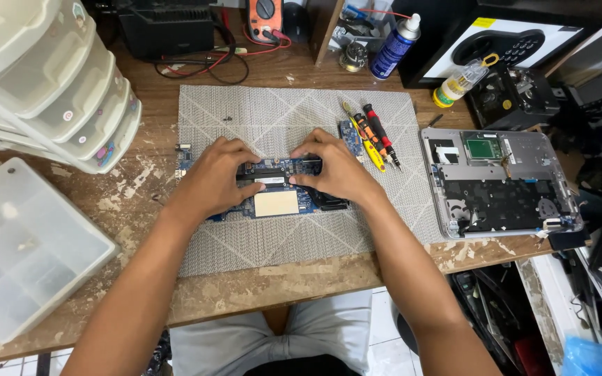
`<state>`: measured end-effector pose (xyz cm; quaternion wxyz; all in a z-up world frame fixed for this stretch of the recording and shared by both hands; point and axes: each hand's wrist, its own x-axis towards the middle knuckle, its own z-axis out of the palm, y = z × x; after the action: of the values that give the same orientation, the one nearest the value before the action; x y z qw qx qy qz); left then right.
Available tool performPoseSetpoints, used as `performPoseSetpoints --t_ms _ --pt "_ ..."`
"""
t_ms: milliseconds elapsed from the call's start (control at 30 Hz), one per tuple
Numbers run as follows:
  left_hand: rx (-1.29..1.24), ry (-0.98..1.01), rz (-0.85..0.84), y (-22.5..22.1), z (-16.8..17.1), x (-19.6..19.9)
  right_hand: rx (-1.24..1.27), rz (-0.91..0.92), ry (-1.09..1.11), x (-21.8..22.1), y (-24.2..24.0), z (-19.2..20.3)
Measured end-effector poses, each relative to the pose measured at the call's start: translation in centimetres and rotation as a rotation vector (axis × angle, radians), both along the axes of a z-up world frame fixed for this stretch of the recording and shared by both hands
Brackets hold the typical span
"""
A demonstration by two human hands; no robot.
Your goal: The person works on a disassembled laptop motherboard on an anti-static mat, first seating a memory module and repositioning the cooling fan and heatsink assembly by hand. They then use a screwdriver to drive screws on the board, steadying components with the other hand, and finish by pressing a connector into place on the board.
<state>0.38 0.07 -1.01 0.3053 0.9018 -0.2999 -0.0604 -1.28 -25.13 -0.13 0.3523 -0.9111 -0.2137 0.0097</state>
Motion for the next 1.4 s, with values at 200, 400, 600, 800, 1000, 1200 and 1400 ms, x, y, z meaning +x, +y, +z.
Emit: performPoseSetpoints --t_ms 200,400,600,800,1000,1200,1400 --pt "0.031 -0.020 -0.017 0.0 0.7 -0.5 -0.057 0.070 0.091 -0.7 -0.7 1.5" --pt "0.040 -0.036 -0.024 -0.3 0.5 -0.4 -0.179 0.187 0.231 -0.8 -1.0 3.1" --pt "0.060 -0.046 -0.047 -0.1 0.4 -0.1 -0.329 0.079 0.330 -1.6 0.0 3.0" --pt "0.044 -0.020 -0.035 -0.1 0.5 -0.1 -0.503 0.065 0.245 -2.1 0.9 2.4" --pt "0.050 -0.007 -0.053 0.0 0.8 -0.1 -0.588 0.034 0.156 -2.5 1.7 2.5" --pt "0.073 0.017 -0.087 0.5 2.4 -0.4 -0.611 0.018 0.186 -2.4 1.8 1.9" --pt "0.085 0.054 -0.077 0.7 2.7 -0.4 -0.560 0.028 0.178 -2.4 1.4 1.3"
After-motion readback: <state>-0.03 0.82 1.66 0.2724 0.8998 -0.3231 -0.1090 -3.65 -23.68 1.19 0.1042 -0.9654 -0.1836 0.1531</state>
